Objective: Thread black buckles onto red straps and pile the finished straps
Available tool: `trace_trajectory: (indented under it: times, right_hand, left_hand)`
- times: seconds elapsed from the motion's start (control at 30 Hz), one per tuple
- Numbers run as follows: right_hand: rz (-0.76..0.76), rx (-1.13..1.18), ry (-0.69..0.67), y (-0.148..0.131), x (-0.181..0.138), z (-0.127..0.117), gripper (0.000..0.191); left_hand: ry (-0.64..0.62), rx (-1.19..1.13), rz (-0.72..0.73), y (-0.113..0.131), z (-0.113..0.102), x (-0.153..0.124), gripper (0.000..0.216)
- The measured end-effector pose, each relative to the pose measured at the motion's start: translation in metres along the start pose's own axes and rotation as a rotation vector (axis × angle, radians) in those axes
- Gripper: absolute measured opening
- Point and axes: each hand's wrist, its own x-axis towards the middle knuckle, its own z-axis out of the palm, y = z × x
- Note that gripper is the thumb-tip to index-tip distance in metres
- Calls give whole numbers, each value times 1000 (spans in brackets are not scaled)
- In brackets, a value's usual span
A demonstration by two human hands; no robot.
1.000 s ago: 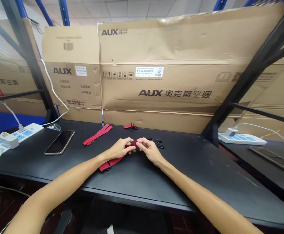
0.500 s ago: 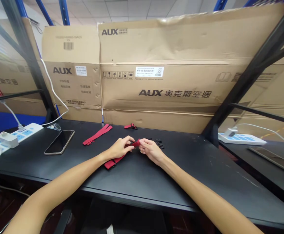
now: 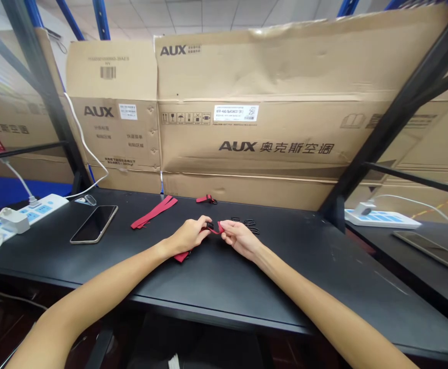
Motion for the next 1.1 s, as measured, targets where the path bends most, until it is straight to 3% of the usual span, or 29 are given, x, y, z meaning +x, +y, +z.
trace_trajectory:
  times: [0.53,0.73,0.9,1.1]
  right_hand:
    - [21,-128,59,6,-1,5,23]
    - [-7,-180,72,8,0,6,29]
    - [-46,-344,3,8,-1,7,37]
    - [-39,-350,-79,5,-2,5,38]
  left_hand:
    - [-80,332,109,4,2,-1,26]
    - [-57,9,84,9,0,-1,26]
    - [-26,-299,-10,11,-3,1,28]
    - [-89,-498,-120,13,-6,3,29]
